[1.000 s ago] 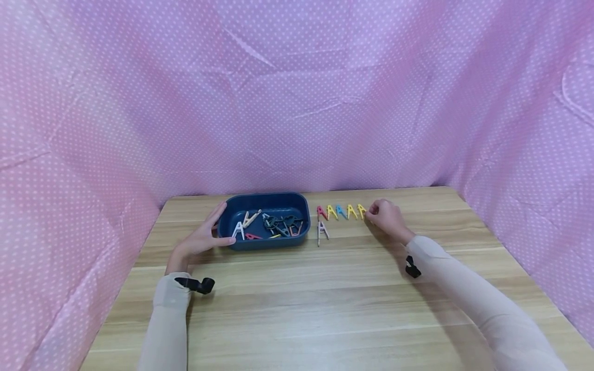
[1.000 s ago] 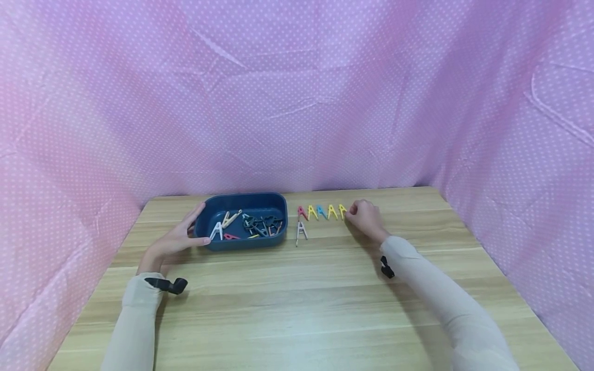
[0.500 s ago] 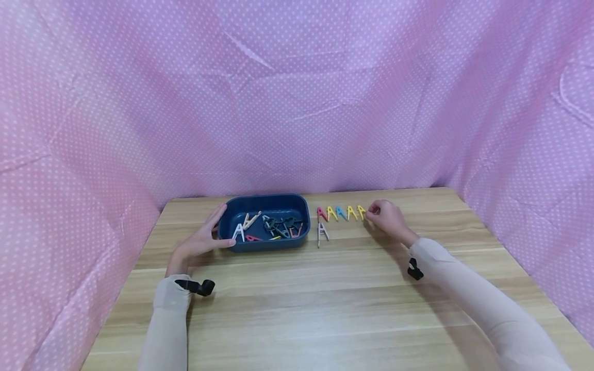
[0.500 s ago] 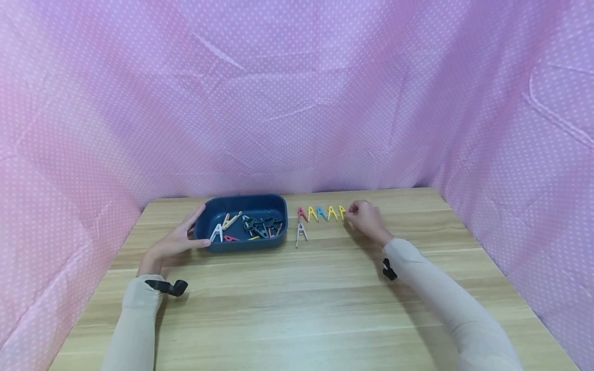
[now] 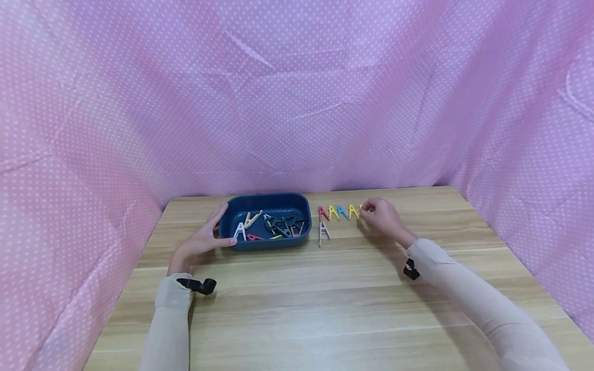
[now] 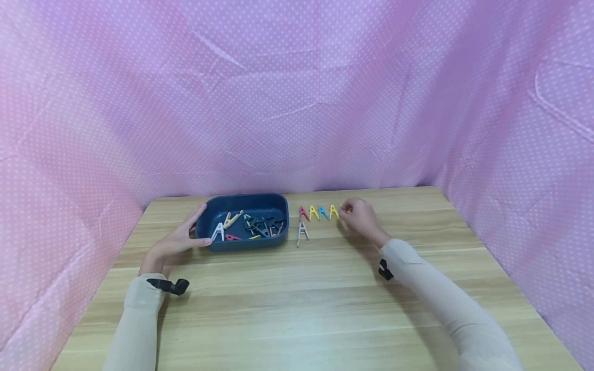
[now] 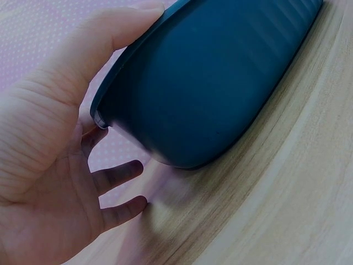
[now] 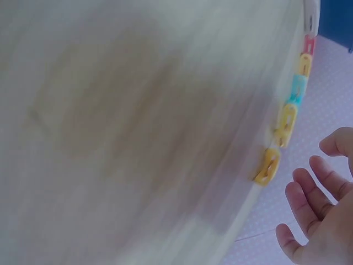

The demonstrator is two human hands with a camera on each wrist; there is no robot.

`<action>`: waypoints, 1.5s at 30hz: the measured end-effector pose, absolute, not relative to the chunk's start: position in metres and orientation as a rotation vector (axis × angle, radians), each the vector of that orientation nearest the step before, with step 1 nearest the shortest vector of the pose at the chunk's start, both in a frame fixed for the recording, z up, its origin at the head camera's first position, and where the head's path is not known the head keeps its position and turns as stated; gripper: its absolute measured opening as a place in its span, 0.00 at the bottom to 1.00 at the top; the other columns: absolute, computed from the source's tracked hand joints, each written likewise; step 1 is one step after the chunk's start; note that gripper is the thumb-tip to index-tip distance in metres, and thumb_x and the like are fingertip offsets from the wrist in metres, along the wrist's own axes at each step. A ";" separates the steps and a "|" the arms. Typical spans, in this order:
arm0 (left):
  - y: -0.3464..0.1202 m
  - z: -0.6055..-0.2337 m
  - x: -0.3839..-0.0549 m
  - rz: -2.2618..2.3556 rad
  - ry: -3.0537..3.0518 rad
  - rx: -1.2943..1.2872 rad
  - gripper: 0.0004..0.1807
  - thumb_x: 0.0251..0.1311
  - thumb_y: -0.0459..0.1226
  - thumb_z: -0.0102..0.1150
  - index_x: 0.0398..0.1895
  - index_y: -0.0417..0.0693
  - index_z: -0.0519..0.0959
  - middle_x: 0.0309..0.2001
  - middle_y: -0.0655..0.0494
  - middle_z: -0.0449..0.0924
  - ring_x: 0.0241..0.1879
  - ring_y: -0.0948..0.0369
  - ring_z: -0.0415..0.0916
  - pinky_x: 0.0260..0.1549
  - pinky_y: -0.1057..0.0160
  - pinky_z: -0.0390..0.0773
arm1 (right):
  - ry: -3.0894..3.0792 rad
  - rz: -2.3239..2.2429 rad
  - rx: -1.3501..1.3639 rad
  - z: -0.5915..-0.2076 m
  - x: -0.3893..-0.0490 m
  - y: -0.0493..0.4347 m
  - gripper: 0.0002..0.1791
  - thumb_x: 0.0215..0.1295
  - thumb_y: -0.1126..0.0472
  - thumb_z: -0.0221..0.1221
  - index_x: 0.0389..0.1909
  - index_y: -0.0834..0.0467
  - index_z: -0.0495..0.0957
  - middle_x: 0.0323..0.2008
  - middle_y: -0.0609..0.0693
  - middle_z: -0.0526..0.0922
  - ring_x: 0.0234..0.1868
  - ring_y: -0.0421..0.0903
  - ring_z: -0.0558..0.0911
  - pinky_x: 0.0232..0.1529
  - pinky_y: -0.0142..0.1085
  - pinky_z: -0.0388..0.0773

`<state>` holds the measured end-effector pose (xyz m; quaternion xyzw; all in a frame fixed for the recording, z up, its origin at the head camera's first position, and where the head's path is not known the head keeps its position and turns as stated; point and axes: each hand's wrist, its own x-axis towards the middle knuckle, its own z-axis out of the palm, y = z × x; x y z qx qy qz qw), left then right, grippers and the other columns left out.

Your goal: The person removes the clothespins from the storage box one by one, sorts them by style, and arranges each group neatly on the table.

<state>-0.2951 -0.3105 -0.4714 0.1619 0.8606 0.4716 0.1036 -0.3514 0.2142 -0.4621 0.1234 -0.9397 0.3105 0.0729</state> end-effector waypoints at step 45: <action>-0.309 -0.467 -0.292 1.376 2.548 0.494 0.60 0.62 0.41 0.70 0.84 0.60 0.33 0.84 0.49 0.25 0.81 0.39 0.31 0.75 0.32 0.45 | -2.576 1.203 0.975 -0.410 -0.324 0.057 0.12 0.68 0.64 0.64 0.48 0.64 0.82 0.47 0.60 0.86 0.49 0.54 0.82 0.54 0.50 0.80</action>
